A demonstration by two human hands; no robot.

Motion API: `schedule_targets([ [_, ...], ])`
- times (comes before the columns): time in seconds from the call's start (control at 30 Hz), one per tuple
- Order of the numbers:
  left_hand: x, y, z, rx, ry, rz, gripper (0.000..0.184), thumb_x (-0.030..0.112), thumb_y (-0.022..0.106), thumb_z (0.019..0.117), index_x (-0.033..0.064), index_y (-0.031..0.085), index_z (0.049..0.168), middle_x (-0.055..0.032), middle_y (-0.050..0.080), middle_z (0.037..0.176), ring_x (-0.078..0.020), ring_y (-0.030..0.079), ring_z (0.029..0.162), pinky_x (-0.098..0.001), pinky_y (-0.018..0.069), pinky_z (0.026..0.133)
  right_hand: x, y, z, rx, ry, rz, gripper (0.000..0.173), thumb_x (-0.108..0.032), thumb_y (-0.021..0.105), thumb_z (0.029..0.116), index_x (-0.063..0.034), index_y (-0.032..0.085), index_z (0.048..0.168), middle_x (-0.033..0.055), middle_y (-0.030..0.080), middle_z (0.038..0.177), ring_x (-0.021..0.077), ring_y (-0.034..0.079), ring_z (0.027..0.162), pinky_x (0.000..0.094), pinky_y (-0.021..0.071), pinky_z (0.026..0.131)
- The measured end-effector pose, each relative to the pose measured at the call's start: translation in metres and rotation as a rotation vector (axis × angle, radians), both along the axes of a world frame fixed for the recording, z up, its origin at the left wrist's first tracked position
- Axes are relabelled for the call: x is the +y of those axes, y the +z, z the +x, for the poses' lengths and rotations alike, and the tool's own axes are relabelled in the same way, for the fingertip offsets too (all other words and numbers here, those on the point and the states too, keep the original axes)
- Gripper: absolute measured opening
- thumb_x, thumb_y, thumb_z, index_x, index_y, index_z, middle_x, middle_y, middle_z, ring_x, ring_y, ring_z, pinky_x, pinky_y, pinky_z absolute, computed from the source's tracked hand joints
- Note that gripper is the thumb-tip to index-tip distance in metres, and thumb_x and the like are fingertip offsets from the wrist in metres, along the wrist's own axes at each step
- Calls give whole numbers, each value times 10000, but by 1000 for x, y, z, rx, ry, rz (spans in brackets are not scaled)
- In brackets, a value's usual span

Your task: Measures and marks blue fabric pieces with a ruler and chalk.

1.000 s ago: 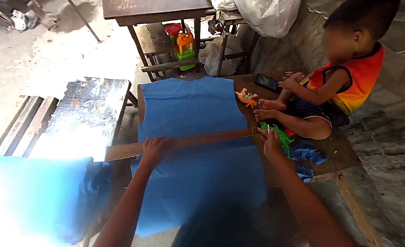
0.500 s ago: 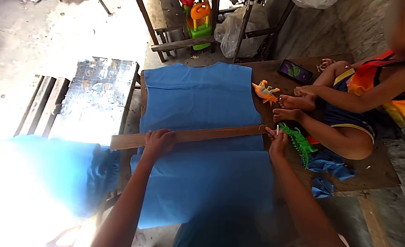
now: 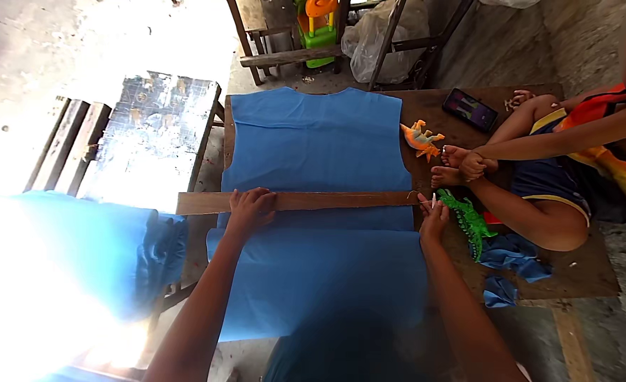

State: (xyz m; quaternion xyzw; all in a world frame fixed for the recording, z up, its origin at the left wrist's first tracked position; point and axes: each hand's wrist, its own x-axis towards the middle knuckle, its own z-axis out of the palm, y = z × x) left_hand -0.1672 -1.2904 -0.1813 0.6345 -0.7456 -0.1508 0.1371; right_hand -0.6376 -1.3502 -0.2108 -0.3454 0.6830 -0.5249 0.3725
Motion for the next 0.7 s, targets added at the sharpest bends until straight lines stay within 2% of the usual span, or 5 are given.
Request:
schedule_targets([
  [0.13, 0, 3, -1, 11, 2, -17, 483, 216, 795, 878, 124, 667, 1335, -168, 614, 1391, -420, 532, 1337, -788, 205, 1102, -1, 2, -1, -5, 26, -3, 427, -170, 184, 1131, 153, 391, 1318, 254, 636, 1272, 184, 650, 1154, 311, 490, 1009],
  [0.37, -5, 0, -1, 10, 6, -2, 499, 217, 793, 882, 141, 653, 1354, -161, 600, 1408, -404, 521, 1352, -773, 184, 1117, -3, -6, -3, 3, 30, -41, 410, -145, 183, 1125, 172, 398, 1271, 270, 635, 1254, 181, 654, 1136, 301, 497, 997],
  [0.7, -3, 2, -5, 24, 44, 24, 492, 212, 782, 890, 151, 654, 1361, -150, 591, 1425, -394, 505, 1371, -757, 168, 1135, -1, 3, 2, 49, 55, -33, 440, -160, 194, 1132, 205, 380, 1293, 304, 612, 1283, 178, 643, 1156, 277, 476, 1020],
])
